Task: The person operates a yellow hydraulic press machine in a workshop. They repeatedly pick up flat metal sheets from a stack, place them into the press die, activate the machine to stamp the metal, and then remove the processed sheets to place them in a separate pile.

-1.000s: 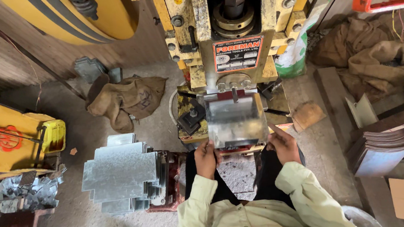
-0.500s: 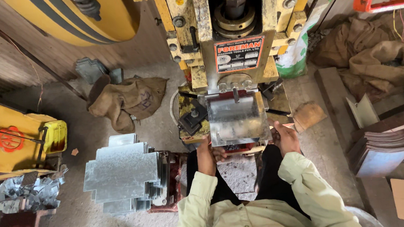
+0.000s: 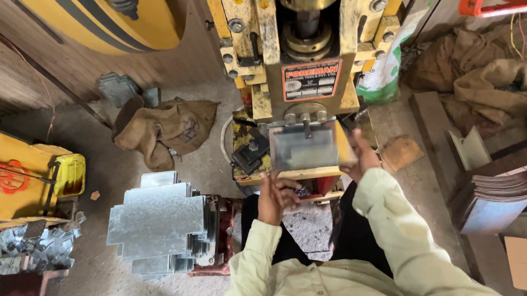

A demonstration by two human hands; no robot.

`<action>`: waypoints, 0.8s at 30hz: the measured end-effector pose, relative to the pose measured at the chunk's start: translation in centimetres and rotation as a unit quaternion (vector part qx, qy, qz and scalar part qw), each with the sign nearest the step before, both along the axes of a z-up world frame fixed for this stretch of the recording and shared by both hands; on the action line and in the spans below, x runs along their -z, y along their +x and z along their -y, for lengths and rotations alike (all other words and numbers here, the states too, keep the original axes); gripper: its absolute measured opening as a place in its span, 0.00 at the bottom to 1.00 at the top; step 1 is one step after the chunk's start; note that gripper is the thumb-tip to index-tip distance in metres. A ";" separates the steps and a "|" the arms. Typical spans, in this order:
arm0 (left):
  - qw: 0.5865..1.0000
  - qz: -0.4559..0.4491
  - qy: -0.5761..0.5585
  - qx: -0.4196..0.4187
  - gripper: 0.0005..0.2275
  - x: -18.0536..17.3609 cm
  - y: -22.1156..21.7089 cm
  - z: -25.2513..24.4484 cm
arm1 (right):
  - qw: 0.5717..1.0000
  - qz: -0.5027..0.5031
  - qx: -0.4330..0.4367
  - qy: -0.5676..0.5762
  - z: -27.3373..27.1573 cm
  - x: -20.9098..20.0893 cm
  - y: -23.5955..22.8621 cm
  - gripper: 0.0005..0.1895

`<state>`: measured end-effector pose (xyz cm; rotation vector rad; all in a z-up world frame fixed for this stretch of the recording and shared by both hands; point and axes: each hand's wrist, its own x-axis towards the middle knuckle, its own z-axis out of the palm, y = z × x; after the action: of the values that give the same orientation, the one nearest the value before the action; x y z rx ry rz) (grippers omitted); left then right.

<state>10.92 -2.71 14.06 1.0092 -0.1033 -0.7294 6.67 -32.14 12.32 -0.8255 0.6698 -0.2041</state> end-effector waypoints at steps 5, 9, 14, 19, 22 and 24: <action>0.998 0.030 0.039 0.033 0.37 -0.8 -0.9 2.2 | 0.963 0.043 0.155 -0.217 0.8 6.4 1.1 0.11; 0.996 0.010 0.029 0.080 0.34 -1.6 -1.4 2.8 | 0.865 0.018 0.215 -0.454 -2.6 9.0 -3.3 0.01; 0.991 -0.005 0.118 -0.068 0.30 0.2 -0.9 3.3 | 0.993 0.072 0.068 -0.058 -10.8 3.8 -4.1 0.24; 0.989 0.038 0.098 -0.108 0.25 3.1 1.1 3.5 | 0.996 0.025 0.032 -0.082 -10.9 4.4 -2.8 0.16; 0.994 0.031 0.067 -0.083 0.23 3.2 2.0 3.1 | 0.990 0.025 0.053 -0.132 -10.1 7.2 -2.1 0.14; 0.996 0.027 0.045 -0.067 0.23 3.0 2.4 2.8 | 0.988 0.045 0.066 -0.132 -10.2 7.6 -2.1 0.11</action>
<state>13.30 -5.50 11.04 1.1111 -0.0492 -0.5887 4.62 -21.99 4.69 -1.0197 0.6212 -0.4543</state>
